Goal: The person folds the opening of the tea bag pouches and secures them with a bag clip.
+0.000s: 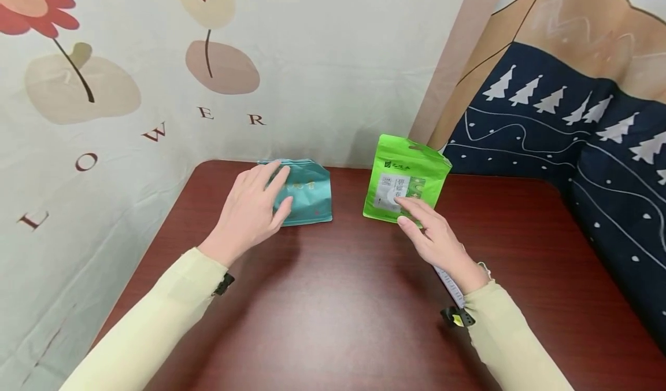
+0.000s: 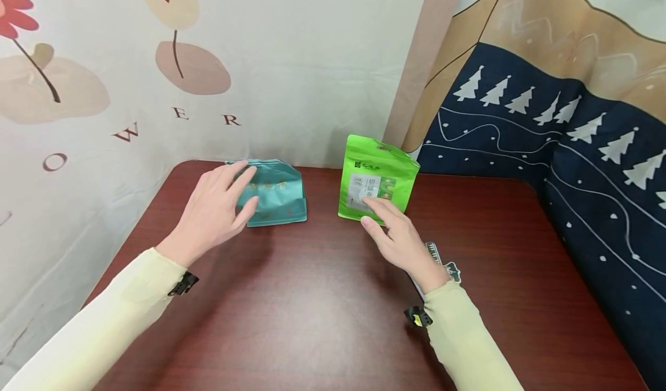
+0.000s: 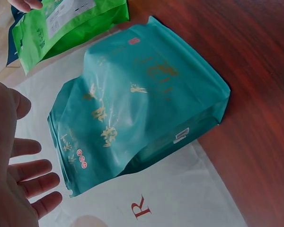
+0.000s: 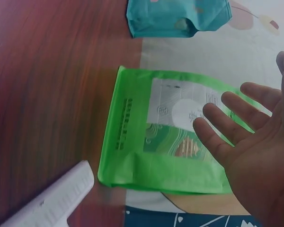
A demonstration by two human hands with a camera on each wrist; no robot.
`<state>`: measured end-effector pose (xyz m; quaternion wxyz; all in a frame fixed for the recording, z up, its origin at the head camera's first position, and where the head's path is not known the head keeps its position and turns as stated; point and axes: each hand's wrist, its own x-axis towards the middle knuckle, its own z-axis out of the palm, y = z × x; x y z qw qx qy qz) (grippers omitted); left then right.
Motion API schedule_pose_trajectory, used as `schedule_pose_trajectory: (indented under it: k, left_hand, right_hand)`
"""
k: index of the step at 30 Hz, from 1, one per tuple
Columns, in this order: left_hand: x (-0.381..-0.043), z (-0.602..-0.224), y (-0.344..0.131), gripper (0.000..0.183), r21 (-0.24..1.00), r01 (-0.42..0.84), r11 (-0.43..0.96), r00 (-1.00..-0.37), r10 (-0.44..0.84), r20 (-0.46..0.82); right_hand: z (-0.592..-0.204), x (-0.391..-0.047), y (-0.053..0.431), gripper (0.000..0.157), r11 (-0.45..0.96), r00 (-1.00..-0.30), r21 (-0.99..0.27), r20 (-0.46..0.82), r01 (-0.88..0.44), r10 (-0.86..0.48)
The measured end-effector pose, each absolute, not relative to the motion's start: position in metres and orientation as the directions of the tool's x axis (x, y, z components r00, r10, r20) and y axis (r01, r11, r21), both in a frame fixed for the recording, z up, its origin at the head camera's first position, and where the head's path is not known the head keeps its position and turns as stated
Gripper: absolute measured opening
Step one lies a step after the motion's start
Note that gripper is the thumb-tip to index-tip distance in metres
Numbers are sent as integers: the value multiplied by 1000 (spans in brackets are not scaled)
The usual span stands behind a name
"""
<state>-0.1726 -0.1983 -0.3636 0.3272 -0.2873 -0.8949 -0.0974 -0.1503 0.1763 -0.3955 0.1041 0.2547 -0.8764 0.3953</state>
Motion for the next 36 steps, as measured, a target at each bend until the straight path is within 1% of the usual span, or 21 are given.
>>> schedule_pose_trajectory:
  k: [8, 18, 29, 36]
  left_hand:
    - [-181, -359, -191, 51, 9, 572, 821, -637, 437, 634]
    - [-190, -361, -187, 49, 13, 560, 828, -644, 425, 636]
    - [-195, -361, -180, 49, 50, 532, 845, -690, 399, 605]
    - [-198, -359, -175, 47, 50, 519, 853, -694, 386, 608]
  right_hand:
    - [-391, -152, 164, 43, 520, -852, -678, 373, -520, -366]
    - [-391, -157, 152, 43, 499, -857, -705, 342, -505, -385]
    - [-394, -163, 140, 41, 474, -869, -739, 327, -480, -370]
    - [-391, -167, 129, 41, 444, -867, -756, 335, -481, -369]
